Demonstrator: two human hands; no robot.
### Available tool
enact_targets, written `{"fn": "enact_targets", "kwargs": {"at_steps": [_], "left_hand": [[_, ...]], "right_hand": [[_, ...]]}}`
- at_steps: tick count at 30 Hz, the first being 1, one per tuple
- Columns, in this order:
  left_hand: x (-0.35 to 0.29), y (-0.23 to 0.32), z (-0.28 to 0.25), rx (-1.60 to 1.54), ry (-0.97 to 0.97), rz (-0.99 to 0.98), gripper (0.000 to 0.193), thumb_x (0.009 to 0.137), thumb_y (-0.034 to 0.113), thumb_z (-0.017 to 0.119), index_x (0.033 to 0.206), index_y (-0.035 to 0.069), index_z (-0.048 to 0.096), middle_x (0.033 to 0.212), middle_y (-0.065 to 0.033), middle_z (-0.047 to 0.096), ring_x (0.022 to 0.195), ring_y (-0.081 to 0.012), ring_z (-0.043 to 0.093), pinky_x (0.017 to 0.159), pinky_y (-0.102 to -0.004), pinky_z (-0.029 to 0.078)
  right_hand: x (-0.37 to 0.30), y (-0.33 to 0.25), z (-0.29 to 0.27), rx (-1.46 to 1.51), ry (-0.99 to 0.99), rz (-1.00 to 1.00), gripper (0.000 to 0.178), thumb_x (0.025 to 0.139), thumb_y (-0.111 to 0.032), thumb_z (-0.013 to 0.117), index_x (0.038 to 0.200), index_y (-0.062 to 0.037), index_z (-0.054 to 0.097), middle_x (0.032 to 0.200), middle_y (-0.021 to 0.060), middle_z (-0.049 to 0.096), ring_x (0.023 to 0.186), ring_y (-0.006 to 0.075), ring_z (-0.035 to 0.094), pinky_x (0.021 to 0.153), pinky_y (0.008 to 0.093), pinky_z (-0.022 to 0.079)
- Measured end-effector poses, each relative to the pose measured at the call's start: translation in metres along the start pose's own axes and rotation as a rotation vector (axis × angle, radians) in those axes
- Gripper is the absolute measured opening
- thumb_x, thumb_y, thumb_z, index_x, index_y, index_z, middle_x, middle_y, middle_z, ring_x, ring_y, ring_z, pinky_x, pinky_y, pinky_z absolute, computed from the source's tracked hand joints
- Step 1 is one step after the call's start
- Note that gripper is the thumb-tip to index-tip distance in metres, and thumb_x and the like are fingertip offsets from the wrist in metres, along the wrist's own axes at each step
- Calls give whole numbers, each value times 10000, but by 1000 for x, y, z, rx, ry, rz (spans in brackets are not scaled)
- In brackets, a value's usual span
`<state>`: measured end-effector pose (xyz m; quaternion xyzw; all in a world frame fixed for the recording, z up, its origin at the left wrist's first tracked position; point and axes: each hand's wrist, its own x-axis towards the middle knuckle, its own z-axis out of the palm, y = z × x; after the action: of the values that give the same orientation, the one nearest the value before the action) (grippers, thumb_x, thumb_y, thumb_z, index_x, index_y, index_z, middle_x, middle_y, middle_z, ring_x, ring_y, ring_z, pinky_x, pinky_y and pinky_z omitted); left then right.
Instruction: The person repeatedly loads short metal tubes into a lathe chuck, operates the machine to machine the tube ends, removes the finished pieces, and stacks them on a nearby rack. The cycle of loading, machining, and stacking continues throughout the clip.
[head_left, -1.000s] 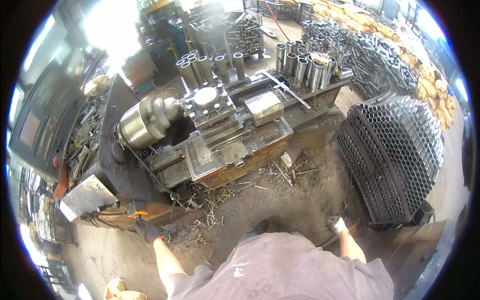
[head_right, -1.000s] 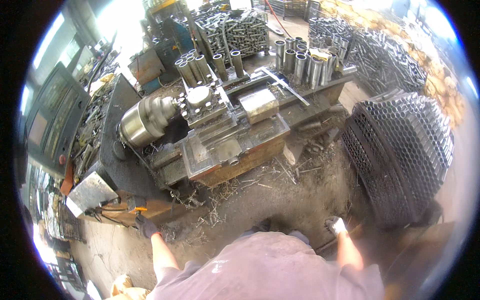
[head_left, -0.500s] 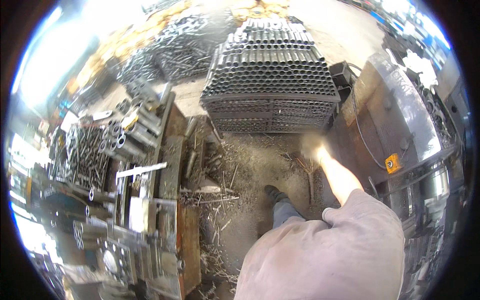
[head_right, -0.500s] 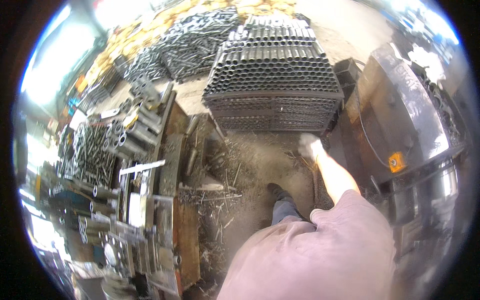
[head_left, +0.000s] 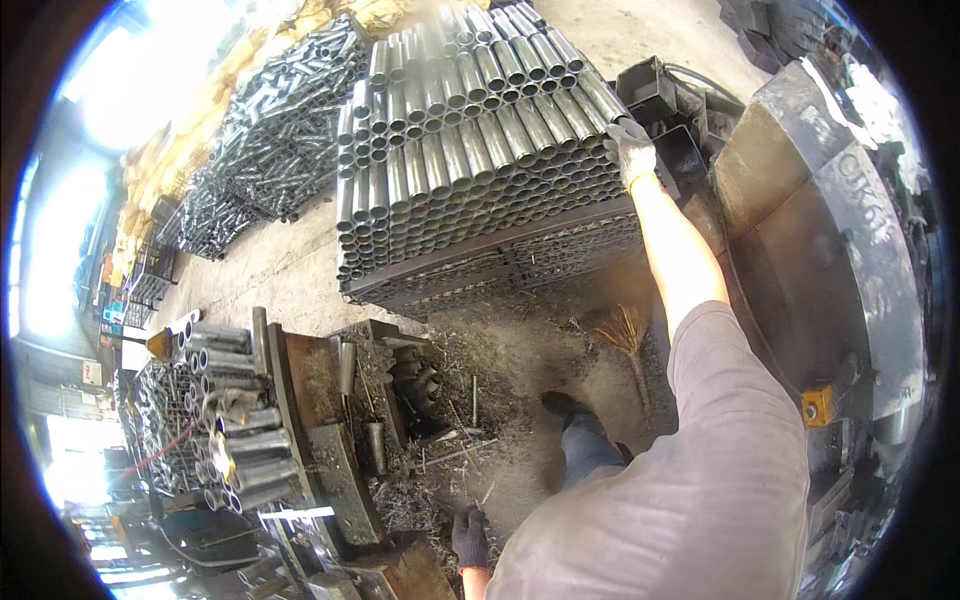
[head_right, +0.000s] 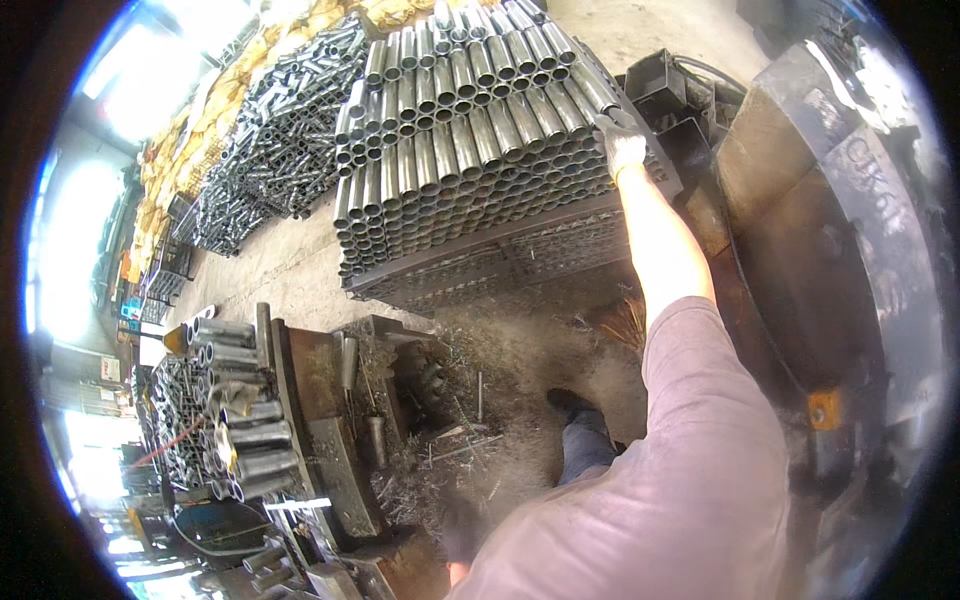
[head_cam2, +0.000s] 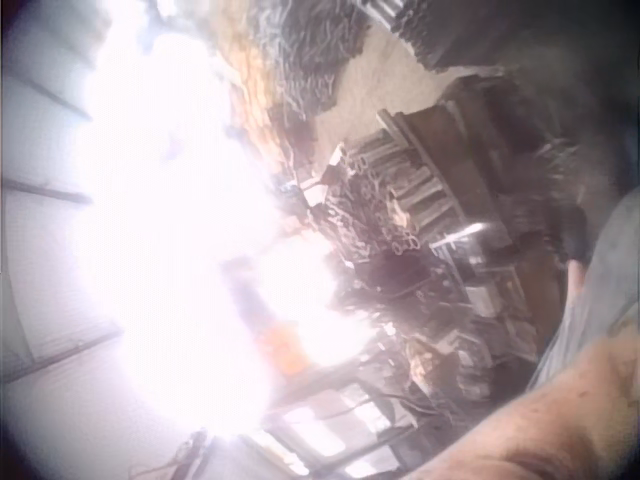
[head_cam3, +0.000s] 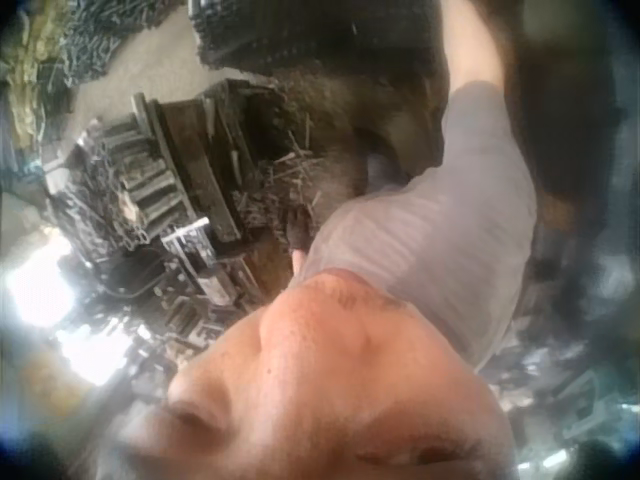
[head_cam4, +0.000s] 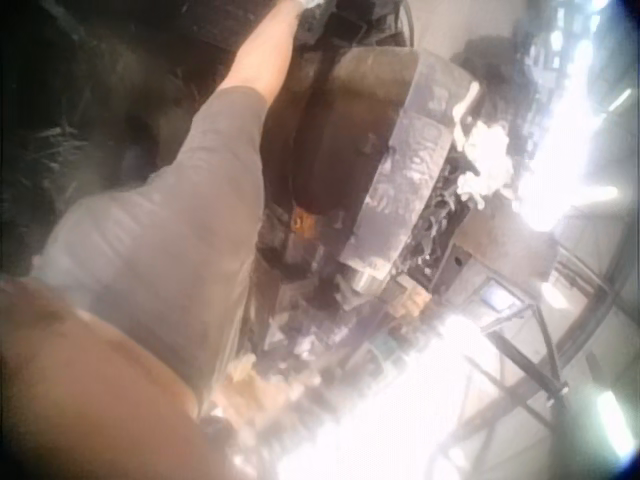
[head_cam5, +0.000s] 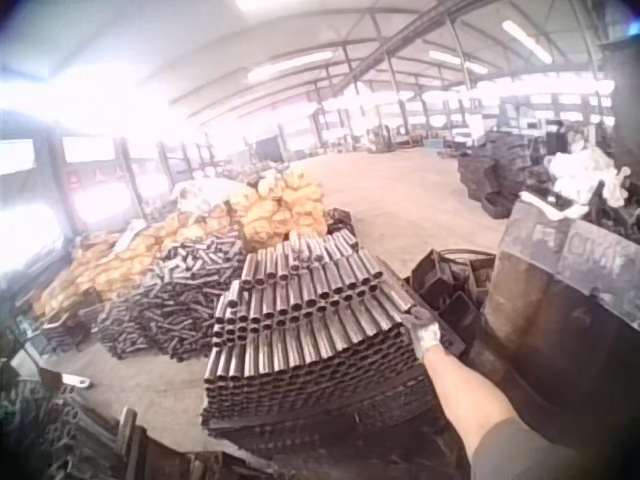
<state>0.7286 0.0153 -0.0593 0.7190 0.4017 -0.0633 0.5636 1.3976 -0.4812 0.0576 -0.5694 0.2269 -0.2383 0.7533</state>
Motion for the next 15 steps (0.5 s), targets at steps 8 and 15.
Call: {"fn": "enact_targets", "kwargs": {"at_steps": [8, 15], "left_hand": [[14, -2, 3, 495, -120, -223, 373, 1017, 360, 657, 1180, 40, 756, 1044, -167, 778, 974, -312, 727, 883, -430, 556], [5, -76, 6, 633, -140, -298, 444, 965, 470, 658, 1144, 88, 798, 1064, -174, 801, 1044, -374, 759, 894, -480, 583]], "right_hand": [[65, 30, 15, -114, 77, 80, 327, 965, -354, 793, 1033, -36, 752, 760, 67, 703, 575, 139, 655, 482, 282, 515], [31, -41, -17, 168, 10, 20, 189, 986, -227, 731, 1061, -54, 748, 756, 11, 626, 623, 98, 590, 528, 232, 437]]}}
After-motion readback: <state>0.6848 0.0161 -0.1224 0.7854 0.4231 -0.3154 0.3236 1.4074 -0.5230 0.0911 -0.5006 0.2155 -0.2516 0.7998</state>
